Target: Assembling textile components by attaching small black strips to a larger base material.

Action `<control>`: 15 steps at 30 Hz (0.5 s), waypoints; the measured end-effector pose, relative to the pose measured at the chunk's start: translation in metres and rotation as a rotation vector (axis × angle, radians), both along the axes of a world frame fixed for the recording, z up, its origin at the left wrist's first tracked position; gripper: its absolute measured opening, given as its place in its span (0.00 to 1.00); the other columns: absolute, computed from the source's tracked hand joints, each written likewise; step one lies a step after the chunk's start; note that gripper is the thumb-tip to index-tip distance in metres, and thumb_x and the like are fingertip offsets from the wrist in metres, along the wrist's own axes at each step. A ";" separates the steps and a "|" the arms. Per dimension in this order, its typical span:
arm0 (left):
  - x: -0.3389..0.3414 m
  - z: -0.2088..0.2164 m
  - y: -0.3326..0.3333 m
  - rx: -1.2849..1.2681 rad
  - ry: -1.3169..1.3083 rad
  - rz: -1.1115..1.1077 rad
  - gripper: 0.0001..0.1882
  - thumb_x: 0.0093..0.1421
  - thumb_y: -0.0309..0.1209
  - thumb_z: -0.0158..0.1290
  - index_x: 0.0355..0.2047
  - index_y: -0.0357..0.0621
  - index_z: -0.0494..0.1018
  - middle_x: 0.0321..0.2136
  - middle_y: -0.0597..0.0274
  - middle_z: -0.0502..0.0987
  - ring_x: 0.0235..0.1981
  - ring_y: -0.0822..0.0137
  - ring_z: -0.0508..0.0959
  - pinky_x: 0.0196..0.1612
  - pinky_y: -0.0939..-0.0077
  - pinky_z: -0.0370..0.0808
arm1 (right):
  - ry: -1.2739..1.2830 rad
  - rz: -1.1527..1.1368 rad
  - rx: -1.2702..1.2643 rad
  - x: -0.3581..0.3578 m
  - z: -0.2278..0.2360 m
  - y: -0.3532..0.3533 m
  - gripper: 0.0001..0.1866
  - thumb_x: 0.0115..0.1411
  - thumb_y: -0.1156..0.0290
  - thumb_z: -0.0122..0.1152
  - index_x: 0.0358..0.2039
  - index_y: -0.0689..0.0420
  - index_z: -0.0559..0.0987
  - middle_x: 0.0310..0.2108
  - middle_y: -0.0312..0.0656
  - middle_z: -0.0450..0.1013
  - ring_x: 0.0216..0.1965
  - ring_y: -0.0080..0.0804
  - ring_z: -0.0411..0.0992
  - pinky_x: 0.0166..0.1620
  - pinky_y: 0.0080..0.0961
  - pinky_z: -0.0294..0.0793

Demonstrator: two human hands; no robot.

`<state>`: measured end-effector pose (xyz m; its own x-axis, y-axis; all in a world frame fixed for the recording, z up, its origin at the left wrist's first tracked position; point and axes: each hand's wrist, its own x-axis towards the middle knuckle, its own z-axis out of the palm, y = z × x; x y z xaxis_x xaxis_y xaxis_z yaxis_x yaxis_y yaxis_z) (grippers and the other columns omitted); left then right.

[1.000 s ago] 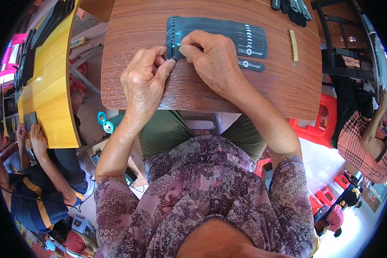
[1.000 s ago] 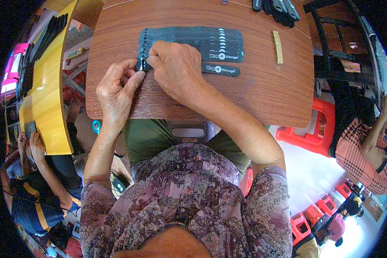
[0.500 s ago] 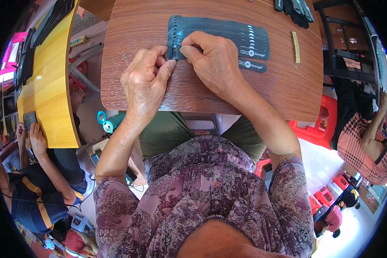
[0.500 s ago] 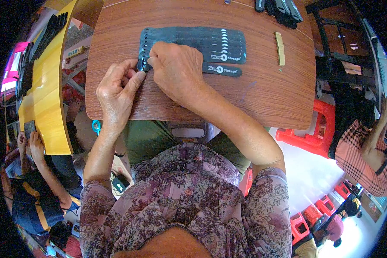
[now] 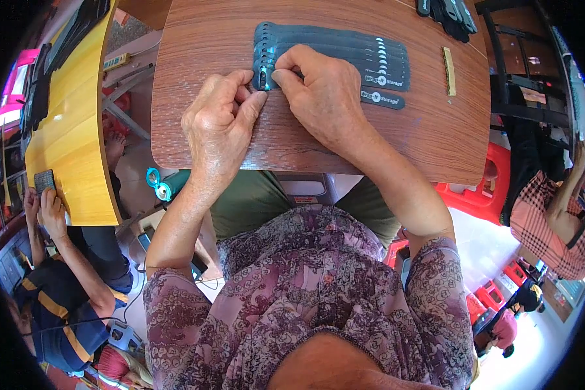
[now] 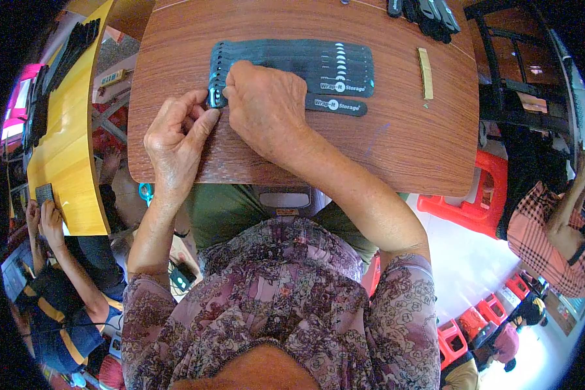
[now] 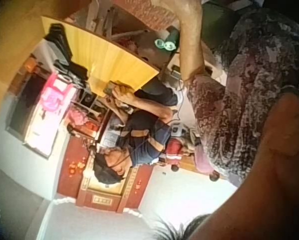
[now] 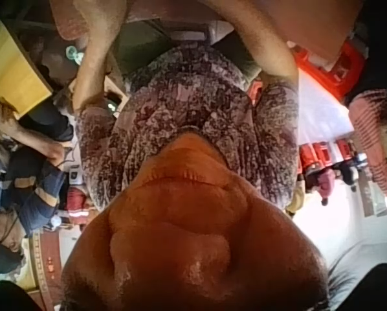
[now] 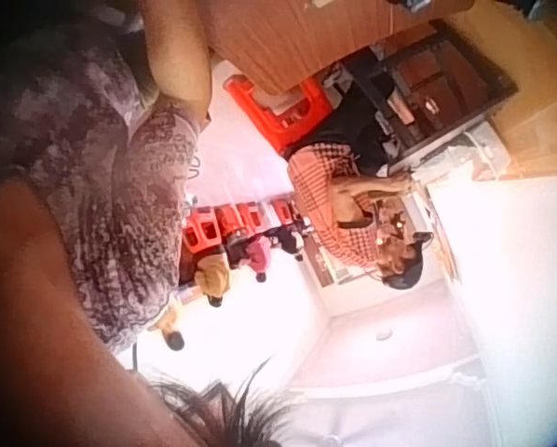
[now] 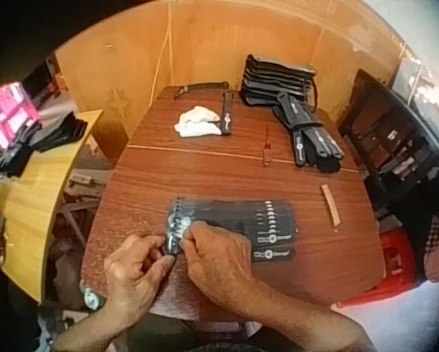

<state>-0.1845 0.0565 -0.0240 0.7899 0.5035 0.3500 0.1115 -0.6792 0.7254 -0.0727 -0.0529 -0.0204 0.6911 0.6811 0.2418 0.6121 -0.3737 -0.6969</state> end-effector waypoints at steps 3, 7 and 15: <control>0.000 0.000 0.000 0.007 0.000 0.003 0.14 0.46 0.22 0.62 0.36 0.37 0.76 0.21 0.59 0.71 0.22 0.67 0.74 0.26 0.74 0.71 | -0.014 0.004 -0.002 0.000 0.000 0.001 0.07 0.52 0.70 0.58 0.23 0.60 0.73 0.21 0.51 0.73 0.26 0.52 0.73 0.29 0.48 0.68; -0.001 0.000 0.002 0.017 0.002 -0.003 0.15 0.46 0.22 0.62 0.36 0.37 0.76 0.21 0.59 0.71 0.21 0.67 0.74 0.25 0.74 0.71 | -0.022 0.005 -0.002 0.000 0.001 0.001 0.07 0.52 0.70 0.57 0.23 0.60 0.73 0.21 0.51 0.73 0.26 0.53 0.73 0.29 0.48 0.68; -0.001 -0.001 -0.001 0.028 -0.018 0.027 0.14 0.46 0.22 0.62 0.36 0.37 0.77 0.20 0.60 0.71 0.21 0.67 0.73 0.25 0.73 0.70 | -0.031 -0.014 0.033 -0.001 -0.002 0.001 0.07 0.52 0.70 0.57 0.23 0.59 0.73 0.21 0.49 0.73 0.26 0.52 0.73 0.28 0.47 0.68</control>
<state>-0.1856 0.0558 -0.0247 0.7695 0.5146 0.3781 0.1178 -0.6963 0.7080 -0.0734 -0.0518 -0.0228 0.6920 0.6631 0.2854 0.6286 -0.3592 -0.6898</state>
